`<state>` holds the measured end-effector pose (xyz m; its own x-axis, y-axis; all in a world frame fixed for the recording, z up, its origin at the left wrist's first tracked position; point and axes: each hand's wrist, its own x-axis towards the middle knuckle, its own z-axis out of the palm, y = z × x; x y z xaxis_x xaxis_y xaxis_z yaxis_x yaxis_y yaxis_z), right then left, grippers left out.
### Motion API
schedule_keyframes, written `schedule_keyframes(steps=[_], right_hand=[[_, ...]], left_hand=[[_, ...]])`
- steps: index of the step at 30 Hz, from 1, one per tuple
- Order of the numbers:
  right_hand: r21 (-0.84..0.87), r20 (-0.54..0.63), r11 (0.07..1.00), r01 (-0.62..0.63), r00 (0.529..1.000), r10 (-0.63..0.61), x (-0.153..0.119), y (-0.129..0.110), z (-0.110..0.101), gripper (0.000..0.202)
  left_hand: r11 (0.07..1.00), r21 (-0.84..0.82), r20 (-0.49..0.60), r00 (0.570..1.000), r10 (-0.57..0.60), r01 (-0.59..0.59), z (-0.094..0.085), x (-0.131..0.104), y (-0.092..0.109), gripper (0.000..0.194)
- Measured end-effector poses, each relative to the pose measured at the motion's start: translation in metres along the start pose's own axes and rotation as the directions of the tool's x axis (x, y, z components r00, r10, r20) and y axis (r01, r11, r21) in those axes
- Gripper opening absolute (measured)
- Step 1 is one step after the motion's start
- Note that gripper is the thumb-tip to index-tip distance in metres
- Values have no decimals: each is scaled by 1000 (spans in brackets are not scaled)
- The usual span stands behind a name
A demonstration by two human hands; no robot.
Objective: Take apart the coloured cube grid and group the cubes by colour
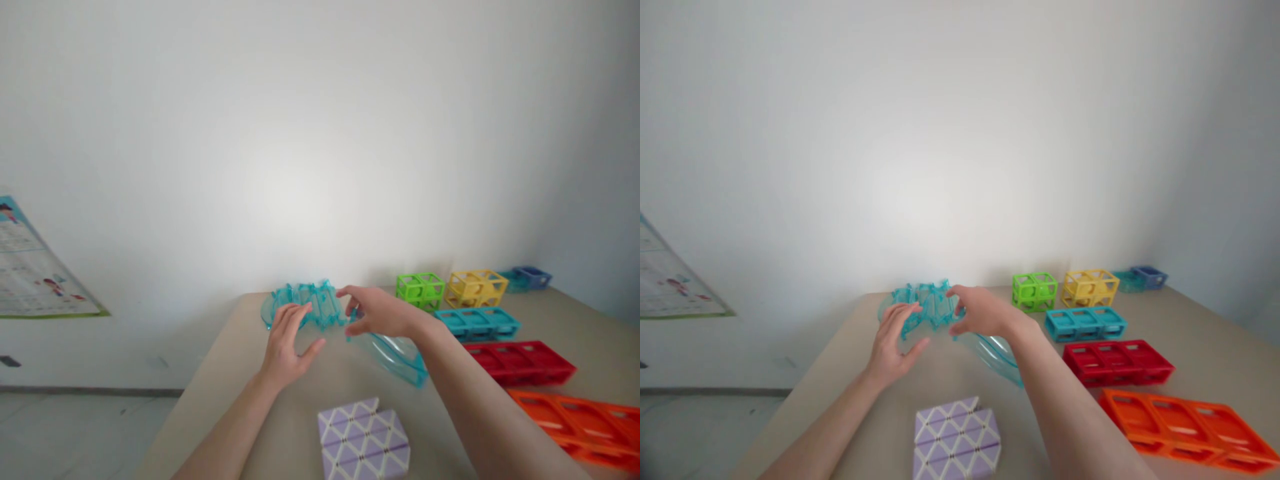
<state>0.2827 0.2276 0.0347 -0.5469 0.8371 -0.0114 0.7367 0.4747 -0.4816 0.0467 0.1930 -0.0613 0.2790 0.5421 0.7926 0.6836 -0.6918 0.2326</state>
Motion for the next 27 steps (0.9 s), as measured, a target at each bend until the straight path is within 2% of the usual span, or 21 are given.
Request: schedule_keyframes(steps=[2,4,8,13,15,17,19,22,24,25,27], right_hand=[[136,-75,978,155,986,-146,2,-8,3,73],[242,-137,930,278,958,-251,4,-17,9,69],[298,-175,872,389,920,-350,6,-30,23,65],[343,-204,844,413,909,-363,6,-39,28,65],[349,-264,839,417,903,-339,6,-39,26,60],[327,-385,852,409,881,-275,6,-36,20,48],[297,-554,867,401,812,-185,6,-29,13,35],[259,-774,881,396,631,-56,8,-15,4,28],[228,-853,885,406,522,-19,11,-7,4,29],[207,-877,887,413,480,-19,14,-4,6,30],[167,-897,886,432,440,-46,20,-1,18,29]], left_hand=[[995,-95,73,997,29,-22,5,-3,7,76],[985,-170,136,990,48,-25,10,-7,10,84],[971,-237,142,990,22,13,17,-14,12,72],[972,-232,42,999,-22,32,19,-14,14,74],[970,-240,1,999,-46,45,17,-12,15,72],[968,-245,-64,996,-66,49,14,-11,15,66],[968,-237,-180,976,-122,78,10,-9,12,58],[968,-178,-389,890,-236,179,4,-5,0,33],[957,-127,-480,828,-288,259,1,-3,-11,18],[951,-106,-506,807,-304,292,1,-3,-17,17],[932,-80,-508,790,-343,354,3,-3,-28,23]])
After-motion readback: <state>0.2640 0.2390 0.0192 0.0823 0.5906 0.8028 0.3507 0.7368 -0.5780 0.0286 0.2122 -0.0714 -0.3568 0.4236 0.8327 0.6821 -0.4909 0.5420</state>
